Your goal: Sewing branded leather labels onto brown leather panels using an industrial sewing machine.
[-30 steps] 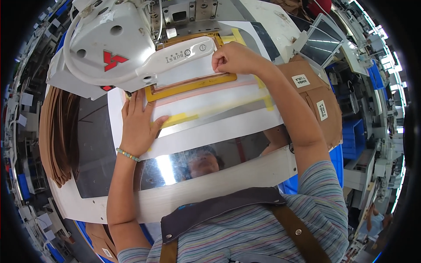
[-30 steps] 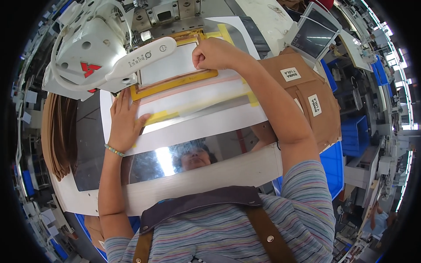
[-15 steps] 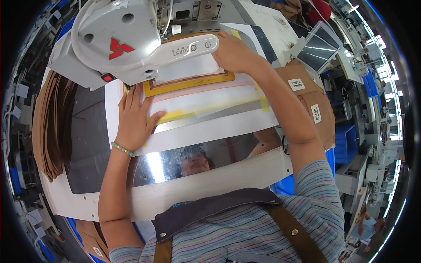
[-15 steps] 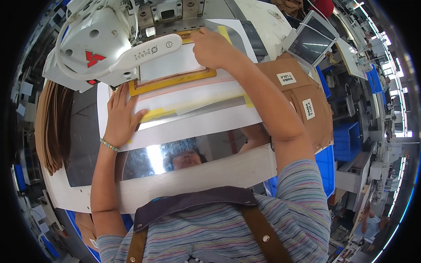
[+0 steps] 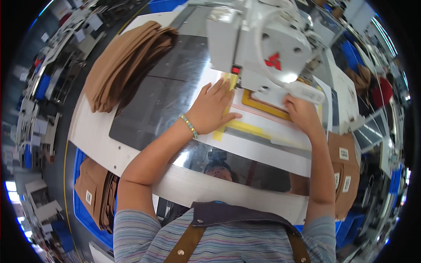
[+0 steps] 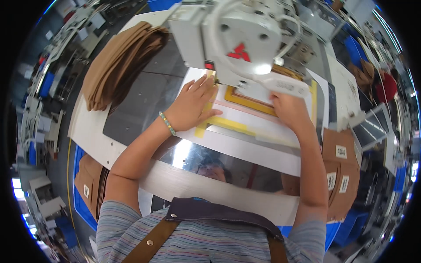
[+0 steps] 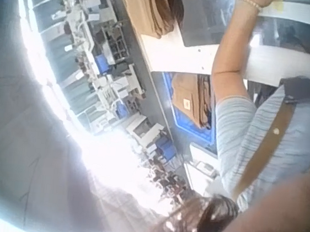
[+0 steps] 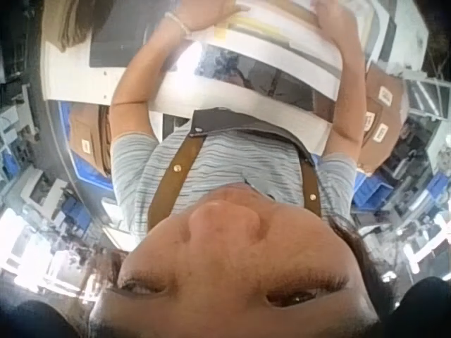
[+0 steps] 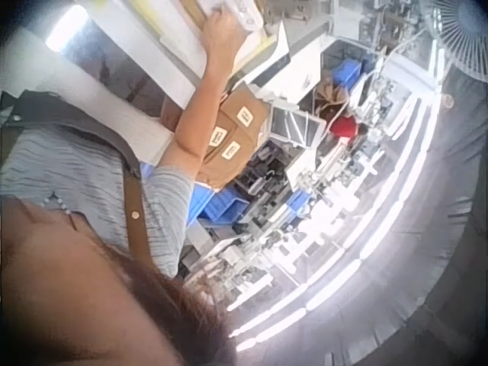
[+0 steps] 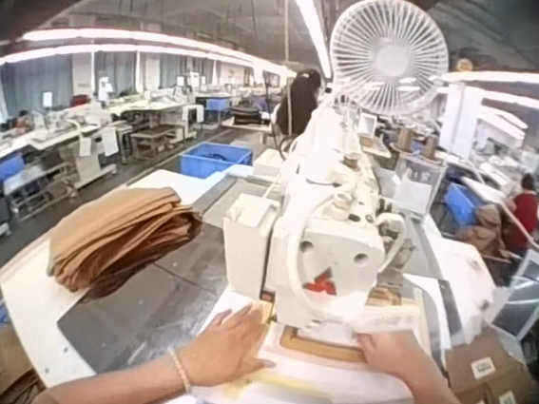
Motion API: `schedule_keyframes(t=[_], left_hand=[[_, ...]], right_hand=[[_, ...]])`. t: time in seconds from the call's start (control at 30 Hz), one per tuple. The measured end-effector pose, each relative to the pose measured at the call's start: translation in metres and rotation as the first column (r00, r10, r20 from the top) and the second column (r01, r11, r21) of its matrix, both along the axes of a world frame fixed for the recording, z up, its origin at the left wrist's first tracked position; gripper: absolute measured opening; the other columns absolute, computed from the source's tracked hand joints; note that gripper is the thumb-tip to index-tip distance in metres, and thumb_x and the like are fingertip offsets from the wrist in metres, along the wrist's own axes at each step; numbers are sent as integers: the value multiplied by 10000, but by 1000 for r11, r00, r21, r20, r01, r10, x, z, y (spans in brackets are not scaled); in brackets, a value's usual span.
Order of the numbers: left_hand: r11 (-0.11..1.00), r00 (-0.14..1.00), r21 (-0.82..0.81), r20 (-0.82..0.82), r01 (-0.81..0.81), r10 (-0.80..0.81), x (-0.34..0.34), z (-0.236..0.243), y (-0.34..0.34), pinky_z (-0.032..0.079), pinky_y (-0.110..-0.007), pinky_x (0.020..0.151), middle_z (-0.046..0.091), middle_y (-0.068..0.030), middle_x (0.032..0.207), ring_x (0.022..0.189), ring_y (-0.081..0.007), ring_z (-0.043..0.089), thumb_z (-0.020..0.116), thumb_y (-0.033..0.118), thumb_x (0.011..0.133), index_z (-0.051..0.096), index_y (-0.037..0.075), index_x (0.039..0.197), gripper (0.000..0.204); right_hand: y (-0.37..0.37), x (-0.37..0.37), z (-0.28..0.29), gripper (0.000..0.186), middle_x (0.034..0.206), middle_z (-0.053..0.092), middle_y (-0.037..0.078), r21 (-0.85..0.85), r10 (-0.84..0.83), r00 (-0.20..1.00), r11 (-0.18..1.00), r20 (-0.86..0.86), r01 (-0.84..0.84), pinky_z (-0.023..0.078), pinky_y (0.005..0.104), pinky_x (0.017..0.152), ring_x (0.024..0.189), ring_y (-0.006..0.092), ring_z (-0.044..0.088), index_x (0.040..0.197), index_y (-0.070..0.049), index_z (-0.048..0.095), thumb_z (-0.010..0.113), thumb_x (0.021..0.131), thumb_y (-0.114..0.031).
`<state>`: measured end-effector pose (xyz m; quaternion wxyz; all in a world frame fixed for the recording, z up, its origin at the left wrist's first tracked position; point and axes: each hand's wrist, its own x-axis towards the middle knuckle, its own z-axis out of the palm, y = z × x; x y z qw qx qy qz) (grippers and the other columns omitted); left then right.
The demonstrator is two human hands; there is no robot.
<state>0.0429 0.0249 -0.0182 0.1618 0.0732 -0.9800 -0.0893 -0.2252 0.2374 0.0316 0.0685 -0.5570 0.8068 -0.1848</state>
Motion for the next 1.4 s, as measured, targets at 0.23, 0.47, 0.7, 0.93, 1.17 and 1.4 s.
schedule_keyframes(t=[0.23, 0.47, 0.7, 0.93, 1.17, 1.4], left_hand=[[706, 772, -313, -224, -635, 595, 66, 62, -212, 583, -493, 884, 750, -183, 1093, 1017, -375, 729, 629, 120, 978, 725, 32, 1083, 167], [596, 680, -402, -100, -695, 726, 119, 51, -317, 571, -539, 915, 757, -226, 1043, 1031, -417, 726, 584, 145, 991, 738, 33, 1018, 193], [511, 458, 82, -342, -856, 821, 140, 83, -323, 585, -481, 942, 798, -192, 1036, 1004, -404, 755, 641, 282, 989, 832, 77, 1092, 298], [848, 855, -218, -327, -483, 403, 127, 68, -177, 589, -449, 876, 784, -136, 1106, 1004, -338, 744, 703, 160, 986, 804, 44, 1077, 179], [944, 994, -312, -6, -106, 109, 139, 20, -46, 591, -407, 935, 726, -99, 1328, 1167, -289, 693, 684, 56, 884, 745, 36, 1228, 350], [912, 958, -294, -78, -286, 275, 176, 22, -35, 596, -406, 892, 722, -83, 1299, 1070, -298, 700, 735, 58, 906, 697, 50, 1291, 387]], right_hand=[[40, -12, -11, 214, 1021, 706, 161, -340, -115, 988, 929, 104, 144, 531, 390, 865, 946, 315, 696, 1021, -6, 755, 545, 985, -25], [43, -10, -26, 193, 1050, 747, 137, -428, -101, 989, 893, 105, 137, 536, 353, 893, 981, 257, 715, 1033, 5, 740, 554, 988, 33], [46, -9, -27, 202, 1064, 751, 140, -472, -63, 991, 874, 121, 113, 539, 339, 916, 1004, 262, 723, 1040, -1, 749, 564, 976, 51], [45, -3, -20, 166, 971, 697, 132, -525, -54, 998, 849, 25, 60, 518, 354, 798, 901, 305, 670, 995, -1, 719, 583, 926, 65], [3, 73, 9, 261, 1148, 740, 95, -319, 383, 896, 840, -225, -439, 561, 420, 885, 1050, 304, 684, 1093, -63, 756, 686, 845, -23], [-56, 135, -30, 156, 1024, 685, 43, -233, 424, 777, 788, -464, -569, 555, 348, 782, 1011, 205, 683, 988, -72, 735, 746, 836, -103]])
